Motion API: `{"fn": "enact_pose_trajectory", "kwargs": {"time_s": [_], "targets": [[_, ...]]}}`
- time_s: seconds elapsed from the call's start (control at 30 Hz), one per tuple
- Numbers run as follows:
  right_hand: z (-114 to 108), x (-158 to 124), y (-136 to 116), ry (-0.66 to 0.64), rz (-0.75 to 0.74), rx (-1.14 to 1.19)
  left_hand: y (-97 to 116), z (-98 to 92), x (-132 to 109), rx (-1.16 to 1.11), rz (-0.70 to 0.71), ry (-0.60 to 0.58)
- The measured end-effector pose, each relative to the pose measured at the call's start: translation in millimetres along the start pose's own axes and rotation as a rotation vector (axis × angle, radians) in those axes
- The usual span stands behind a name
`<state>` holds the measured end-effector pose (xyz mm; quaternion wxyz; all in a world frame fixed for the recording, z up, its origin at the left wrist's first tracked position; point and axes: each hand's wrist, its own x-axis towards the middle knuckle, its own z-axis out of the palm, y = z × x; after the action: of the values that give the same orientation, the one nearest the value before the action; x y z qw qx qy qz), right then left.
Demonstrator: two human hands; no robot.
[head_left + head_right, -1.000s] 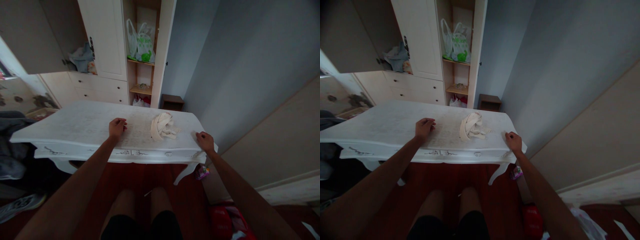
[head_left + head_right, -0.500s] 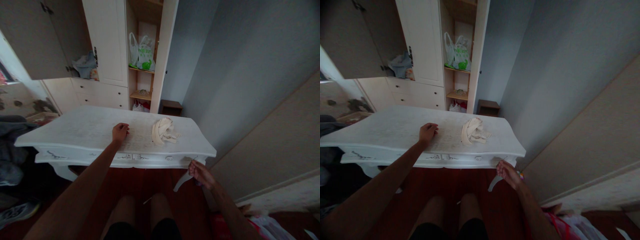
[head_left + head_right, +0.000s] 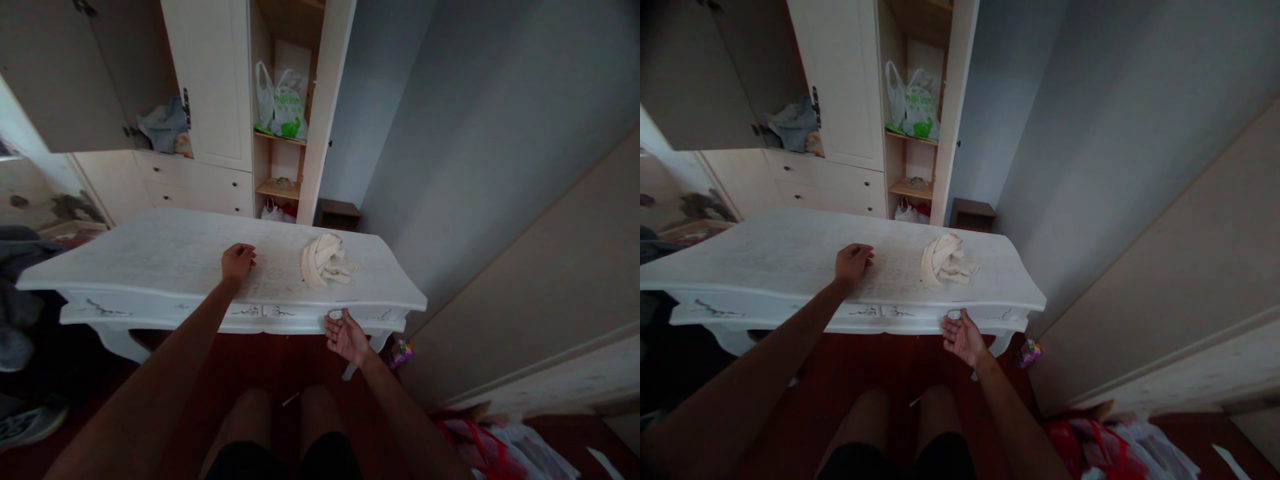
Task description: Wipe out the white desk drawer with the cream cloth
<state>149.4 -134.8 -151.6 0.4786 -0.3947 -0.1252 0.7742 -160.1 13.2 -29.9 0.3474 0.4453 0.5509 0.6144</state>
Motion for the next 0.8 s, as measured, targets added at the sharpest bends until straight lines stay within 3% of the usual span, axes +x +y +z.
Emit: {"fn": "enact_pose_trajectory", "kwargs": {"time_s": [0.47, 0.8], "targets": [[9, 4, 13, -0.008, -0.104, 0.167, 2, 0.1, -1, 0.01, -0.005, 0.002], [6, -16, 32, -0.064, -0.143, 0.197, 3, 1.4, -1, 0.026, -0.007, 0.004]]}}
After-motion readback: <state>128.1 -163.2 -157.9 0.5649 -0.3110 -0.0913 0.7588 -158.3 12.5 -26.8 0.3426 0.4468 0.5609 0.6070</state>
